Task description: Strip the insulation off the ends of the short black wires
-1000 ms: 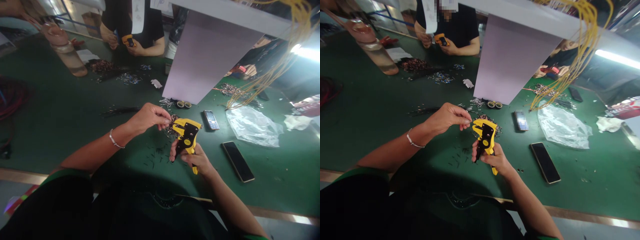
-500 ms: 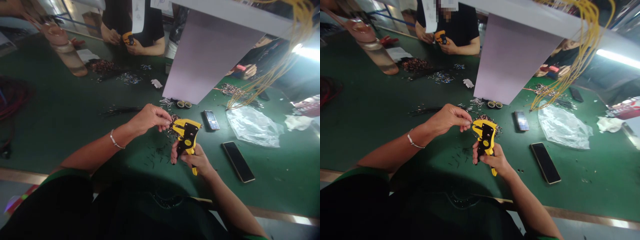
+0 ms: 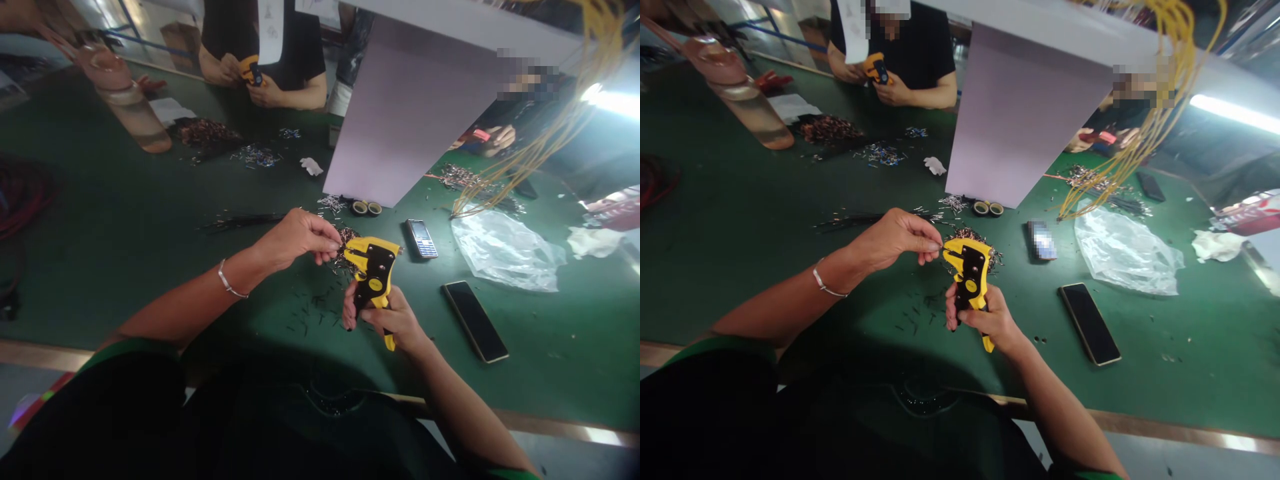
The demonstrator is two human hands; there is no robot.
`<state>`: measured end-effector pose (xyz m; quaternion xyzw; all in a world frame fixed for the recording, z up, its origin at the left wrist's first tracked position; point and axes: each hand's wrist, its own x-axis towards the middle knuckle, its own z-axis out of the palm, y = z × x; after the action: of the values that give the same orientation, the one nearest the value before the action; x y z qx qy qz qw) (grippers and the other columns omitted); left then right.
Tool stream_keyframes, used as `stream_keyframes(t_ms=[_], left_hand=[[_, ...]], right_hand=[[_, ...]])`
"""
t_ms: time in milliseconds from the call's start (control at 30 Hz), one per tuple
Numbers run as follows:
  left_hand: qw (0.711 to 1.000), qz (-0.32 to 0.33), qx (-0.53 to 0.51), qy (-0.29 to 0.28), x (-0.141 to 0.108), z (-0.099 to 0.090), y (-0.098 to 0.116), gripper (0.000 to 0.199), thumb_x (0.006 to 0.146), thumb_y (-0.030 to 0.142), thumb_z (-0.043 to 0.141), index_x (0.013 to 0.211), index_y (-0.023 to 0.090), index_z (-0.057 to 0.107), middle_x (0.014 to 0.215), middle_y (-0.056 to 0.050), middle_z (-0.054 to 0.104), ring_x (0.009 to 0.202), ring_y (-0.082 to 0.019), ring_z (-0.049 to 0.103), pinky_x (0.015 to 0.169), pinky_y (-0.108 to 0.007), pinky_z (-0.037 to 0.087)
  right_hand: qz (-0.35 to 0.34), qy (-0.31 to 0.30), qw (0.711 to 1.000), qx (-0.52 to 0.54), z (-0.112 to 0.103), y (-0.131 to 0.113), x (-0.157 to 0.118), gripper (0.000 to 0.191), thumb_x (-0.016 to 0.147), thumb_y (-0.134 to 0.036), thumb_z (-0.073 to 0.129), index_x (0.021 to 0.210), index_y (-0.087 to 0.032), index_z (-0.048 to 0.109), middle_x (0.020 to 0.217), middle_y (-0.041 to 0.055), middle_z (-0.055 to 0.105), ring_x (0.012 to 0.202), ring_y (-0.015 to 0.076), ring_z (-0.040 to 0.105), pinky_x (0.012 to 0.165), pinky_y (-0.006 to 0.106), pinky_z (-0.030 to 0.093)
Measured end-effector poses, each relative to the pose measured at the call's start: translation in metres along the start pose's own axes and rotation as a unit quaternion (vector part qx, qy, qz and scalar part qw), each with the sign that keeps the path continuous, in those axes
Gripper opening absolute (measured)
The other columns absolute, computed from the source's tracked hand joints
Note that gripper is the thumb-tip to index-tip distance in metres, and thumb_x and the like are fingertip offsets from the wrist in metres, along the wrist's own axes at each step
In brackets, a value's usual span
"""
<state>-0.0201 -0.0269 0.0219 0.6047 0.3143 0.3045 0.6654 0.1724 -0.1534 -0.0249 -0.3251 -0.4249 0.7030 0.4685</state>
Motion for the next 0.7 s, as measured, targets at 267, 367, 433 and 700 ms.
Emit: stream_keyframes(t_ms=[267,367,433,700], left_hand=[[1.000,0.000,0.010,-0.004,0.000,-0.001,-0.002,0.006,0.067,0.012,0.072,0.073,0.011,0.073,0.060,-0.003,0.069,0.051,-0.010,0.062,0.050,-0.023,0.052],[1.000,-0.004,0.011,-0.004,0.000,-0.001,-0.002,0.006,0.067,0.012,0.072,0.073,0.011,0.073,0.060,-0.003,0.068,0.051,-0.010,0.061,0.049,-0.023,0.052],[1.000,-0.011,0.013,-0.001,0.000,0.000,-0.001,0.006,0.067,0.011,0.072,0.072,0.011,0.073,0.059,-0.003,0.068,0.051,-0.010,0.061,0.049,-0.023,0.051],[1.000,-0.023,0.016,0.001,0.002,0.000,-0.002,0.006,0.065,0.012,0.072,0.071,0.011,0.073,0.059,-0.003,0.068,0.050,-0.009,0.060,0.049,-0.023,0.051]], right_hand=[[0.015,0.008,1.000,-0.002,0.000,0.000,-0.001,0.026,0.071,-0.021,0.077,0.093,-0.015,0.064,0.068,0.0010,0.063,0.054,0.0152,0.057,0.056,0.036,0.051],[0.019,0.016,1.000,-0.002,0.001,-0.001,-0.002,0.023,0.072,-0.020,0.076,0.091,-0.015,0.064,0.066,0.0003,0.062,0.051,0.0145,0.056,0.053,0.035,0.050],[0.016,0.021,1.000,-0.002,0.002,-0.001,-0.003,0.021,0.072,-0.019,0.075,0.090,-0.015,0.065,0.066,0.0002,0.061,0.050,0.0142,0.056,0.052,0.035,0.050],[-0.008,0.043,0.999,-0.015,-0.002,0.014,-0.002,0.020,0.074,-0.021,0.076,0.087,-0.015,0.064,0.063,-0.0005,0.061,0.046,0.0126,0.055,0.046,0.032,0.050]])
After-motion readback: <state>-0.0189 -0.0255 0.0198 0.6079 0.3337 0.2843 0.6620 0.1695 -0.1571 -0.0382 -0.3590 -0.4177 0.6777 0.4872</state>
